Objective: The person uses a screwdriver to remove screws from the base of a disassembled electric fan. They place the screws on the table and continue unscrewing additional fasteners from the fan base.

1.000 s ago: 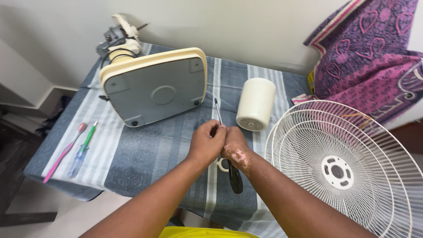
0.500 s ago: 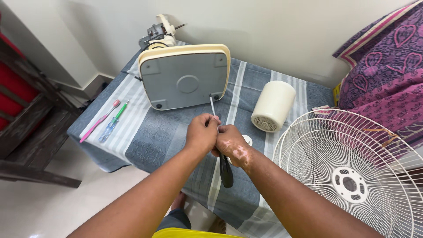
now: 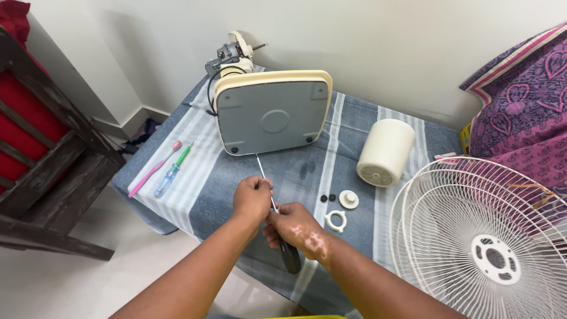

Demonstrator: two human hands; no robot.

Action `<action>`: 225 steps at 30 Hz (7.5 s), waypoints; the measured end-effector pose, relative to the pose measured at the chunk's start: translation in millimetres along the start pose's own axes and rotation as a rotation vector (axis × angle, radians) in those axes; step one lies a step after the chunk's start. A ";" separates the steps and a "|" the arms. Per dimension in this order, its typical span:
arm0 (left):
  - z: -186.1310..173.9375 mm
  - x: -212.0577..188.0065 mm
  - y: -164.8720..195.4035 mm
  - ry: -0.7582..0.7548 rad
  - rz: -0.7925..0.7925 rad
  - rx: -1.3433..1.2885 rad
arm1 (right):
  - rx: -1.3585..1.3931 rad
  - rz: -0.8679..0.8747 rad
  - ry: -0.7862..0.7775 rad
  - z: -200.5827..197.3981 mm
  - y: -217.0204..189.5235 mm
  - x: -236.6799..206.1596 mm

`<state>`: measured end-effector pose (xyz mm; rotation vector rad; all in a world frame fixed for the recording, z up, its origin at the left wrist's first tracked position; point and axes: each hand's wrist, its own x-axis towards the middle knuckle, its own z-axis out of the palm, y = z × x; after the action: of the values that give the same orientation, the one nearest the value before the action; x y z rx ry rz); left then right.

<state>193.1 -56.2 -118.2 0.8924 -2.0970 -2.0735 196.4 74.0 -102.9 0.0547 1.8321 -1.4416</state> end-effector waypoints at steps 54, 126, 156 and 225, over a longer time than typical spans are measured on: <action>-41.0 61.3 -35.4 0.097 0.065 -0.053 | -0.055 -0.071 0.030 52.0 24.7 47.9; -45.6 64.3 -28.5 0.074 -0.028 -0.154 | -0.093 -0.159 0.057 40.9 18.0 45.1; -47.9 60.5 -37.8 -0.026 -0.031 -0.163 | -0.016 -0.191 0.044 48.9 25.1 43.2; -47.9 73.1 -37.4 0.043 -0.020 0.017 | -0.156 -0.104 0.258 56.1 3.9 38.1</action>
<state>166.3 -128.3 -174.1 0.9555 -2.0966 -2.0302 202.5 12.4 -131.1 0.0718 2.1816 -1.4093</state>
